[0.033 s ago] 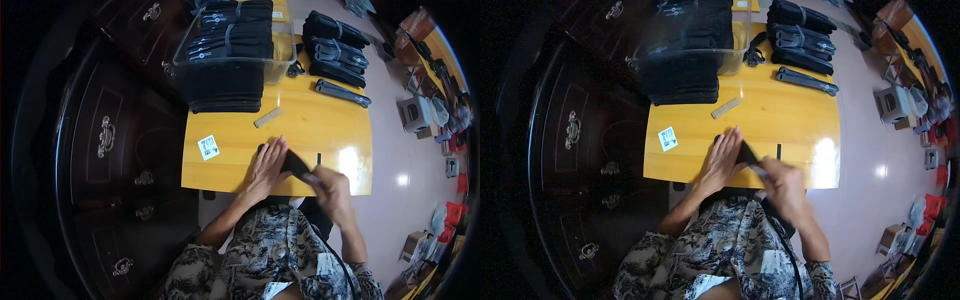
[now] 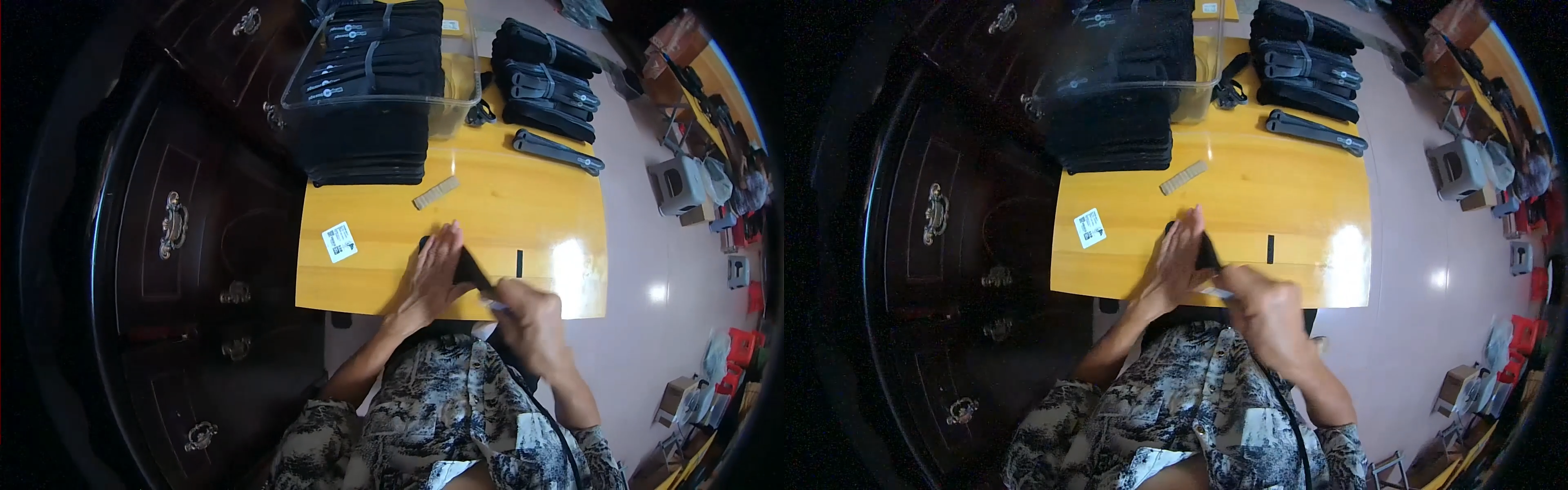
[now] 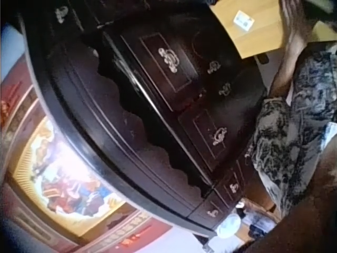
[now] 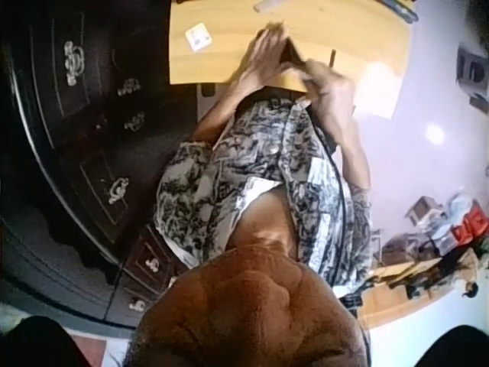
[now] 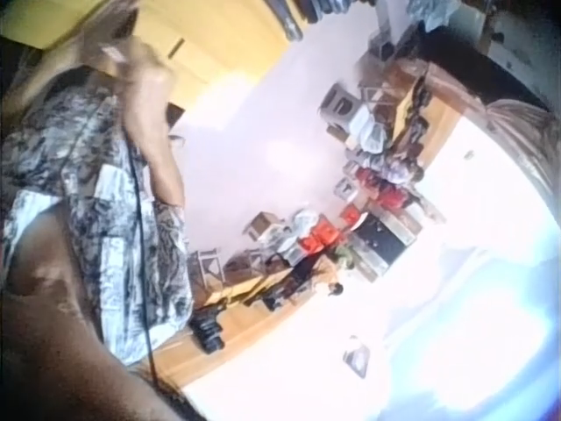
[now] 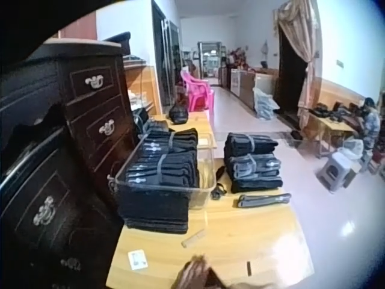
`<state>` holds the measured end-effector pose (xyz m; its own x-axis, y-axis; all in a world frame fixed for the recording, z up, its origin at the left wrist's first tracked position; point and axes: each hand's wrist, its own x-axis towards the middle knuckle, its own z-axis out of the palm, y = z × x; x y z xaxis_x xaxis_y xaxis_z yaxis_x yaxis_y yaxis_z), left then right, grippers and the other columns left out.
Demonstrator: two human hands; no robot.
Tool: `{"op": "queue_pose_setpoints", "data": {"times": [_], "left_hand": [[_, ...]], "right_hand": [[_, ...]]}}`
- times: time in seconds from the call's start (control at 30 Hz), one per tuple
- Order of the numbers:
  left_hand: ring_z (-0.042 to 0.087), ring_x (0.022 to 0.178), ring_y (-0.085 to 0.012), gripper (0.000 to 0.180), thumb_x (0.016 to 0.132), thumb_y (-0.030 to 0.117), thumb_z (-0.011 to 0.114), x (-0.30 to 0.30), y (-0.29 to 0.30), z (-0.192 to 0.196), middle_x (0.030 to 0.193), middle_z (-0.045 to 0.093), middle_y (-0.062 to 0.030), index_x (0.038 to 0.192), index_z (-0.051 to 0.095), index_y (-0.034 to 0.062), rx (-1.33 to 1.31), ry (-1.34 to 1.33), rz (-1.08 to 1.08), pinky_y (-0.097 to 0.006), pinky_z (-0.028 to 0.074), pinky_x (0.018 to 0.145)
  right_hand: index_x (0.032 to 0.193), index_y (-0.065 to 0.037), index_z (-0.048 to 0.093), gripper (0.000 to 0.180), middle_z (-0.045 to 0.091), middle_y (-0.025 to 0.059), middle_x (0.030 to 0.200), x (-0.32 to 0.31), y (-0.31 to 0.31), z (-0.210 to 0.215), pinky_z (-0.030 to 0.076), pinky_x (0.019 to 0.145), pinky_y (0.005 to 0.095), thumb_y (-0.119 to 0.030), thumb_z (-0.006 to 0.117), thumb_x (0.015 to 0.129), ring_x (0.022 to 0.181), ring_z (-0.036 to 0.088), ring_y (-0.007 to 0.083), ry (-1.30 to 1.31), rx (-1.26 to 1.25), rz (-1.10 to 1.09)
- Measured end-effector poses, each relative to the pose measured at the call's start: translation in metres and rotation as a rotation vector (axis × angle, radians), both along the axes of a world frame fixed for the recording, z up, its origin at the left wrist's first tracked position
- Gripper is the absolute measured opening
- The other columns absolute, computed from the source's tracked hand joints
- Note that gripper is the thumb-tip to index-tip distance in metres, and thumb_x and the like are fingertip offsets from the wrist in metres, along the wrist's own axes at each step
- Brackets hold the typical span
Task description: The recorder uses a small metal tool to clear debris or finish holes on black rubber straps at a workbench.
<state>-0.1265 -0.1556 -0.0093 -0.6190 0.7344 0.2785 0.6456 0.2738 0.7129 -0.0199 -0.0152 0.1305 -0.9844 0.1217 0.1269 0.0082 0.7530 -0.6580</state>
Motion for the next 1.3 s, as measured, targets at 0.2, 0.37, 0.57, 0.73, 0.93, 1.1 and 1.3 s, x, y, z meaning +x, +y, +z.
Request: {"op": "queue_pose_setpoints", "data": {"times": [0.2, 0.37, 0.57, 0.73, 0.93, 1.1, 1.3], "left_hand": [[0.028, 0.138, -0.0346, 0.076, 0.078, 0.026, 0.074, -0.015, -0.021, 0.0, 0.142, 0.038, -0.0174, 0.14, 0.037, 0.0048, 0.249, -0.296, -0.075, -0.044, 0.022, 0.114], [0.052, 0.116, -0.0301, 0.037, 0.079, 0.008, 0.072, -0.025, -0.043, 0.003, 0.116, 0.057, -0.0141, 0.112, 0.054, 0.0039, 0.622, -0.267, -0.049, -0.04, 0.042, 0.1], [0.062, 0.093, -0.0173, 0.047, 0.091, 0.004, 0.059, -0.031, -0.083, 0.031, 0.108, 0.06, -0.0087, 0.133, 0.038, 0.0038, 0.922, -0.985, 0.263, -0.033, 0.054, 0.081], [0.064, 0.075, -0.0112, 0.025, 0.097, 0.017, 0.054, -0.04, -0.102, 0.057, 0.097, 0.063, -0.0062, 0.117, 0.053, 0.0023, 0.844, -1.088, 0.292, -0.024, 0.054, 0.05], [0.054, 0.054, -0.003, 0.017, 0.097, 0.022, 0.053, -0.082, -0.1, 0.093, 0.073, 0.06, 0.0005, 0.095, 0.059, 0.0054, 0.752, -1.033, 0.491, -0.016, 0.038, 0.039], [0.058, 0.055, -0.0083, 0.024, 0.096, 0.026, 0.056, -0.154, -0.108, 0.1, 0.075, 0.064, -0.0027, 0.096, 0.062, 0.0029, 0.569, -0.709, 0.521, -0.02, 0.043, 0.043], [0.05, 0.048, -0.0045, 0.023, 0.094, 0.024, 0.059, -0.206, -0.1, 0.107, 0.067, 0.059, 0.0006, 0.09, 0.065, 0.0017, 0.322, -0.487, 0.663, -0.017, 0.036, 0.041]], "right_hand": [[0.084, -0.008, 0.052, 0.012, 0.056, 0.0058, 0.072, -0.009, -0.03, 0.029, 0.047, 0.042, 0.0324, -0.007, 0.059, 0.074, 0.055, 0.063, 0.0196, -0.061, 0.301, 0.291], [0.076, -0.008, 0.05, 0.011, 0.049, 0.0009, 0.065, 0.0, -0.049, 0.085, 0.043, 0.036, 0.0239, -0.006, 0.06, 0.073, 0.049, 0.057, 0.0065, 0.217, 0.298, 0.391], [0.072, -0.001, 0.057, 0.022, 0.051, 0.0092, 0.058, -0.043, -0.012, 0.071, 0.041, 0.044, 0.0319, -0.015, 0.069, 0.084, 0.048, 0.052, 0.0163, 0.113, -0.088, -0.034], [0.074, 0.001, 0.052, 0.034, 0.05, 0.0077, 0.055, -0.081, 0.005, 0.035, 0.039, 0.048, 0.0287, -0.025, 0.07, 0.086, 0.05, 0.045, 0.0132, 0.109, -0.155, -0.242], [0.075, -0.008, 0.053, 0.03, 0.052, -0.0012, 0.056, -0.121, 0.012, -0.019, 0.032, 0.04, 0.0194, -0.03, 0.067, 0.089, 0.046, 0.045, 0.0051, -0.134, -0.855, -0.293], [0.082, -0.01, 0.055, 0.024, 0.049, -0.0051, 0.06, -0.158, 0.005, -0.014, 0.025, 0.039, 0.0185, -0.029, 0.064, 0.091, 0.044, 0.036, 0.0022, -0.083, -0.914, -0.221], [0.087, -0.006, 0.059, 0.023, 0.048, -0.0058, 0.063, -0.193, 0.012, -0.036, 0.028, 0.045, 0.0215, -0.027, 0.067, 0.09, 0.052, 0.035, 0.0028, 0.025, -0.829, -0.147]]}}
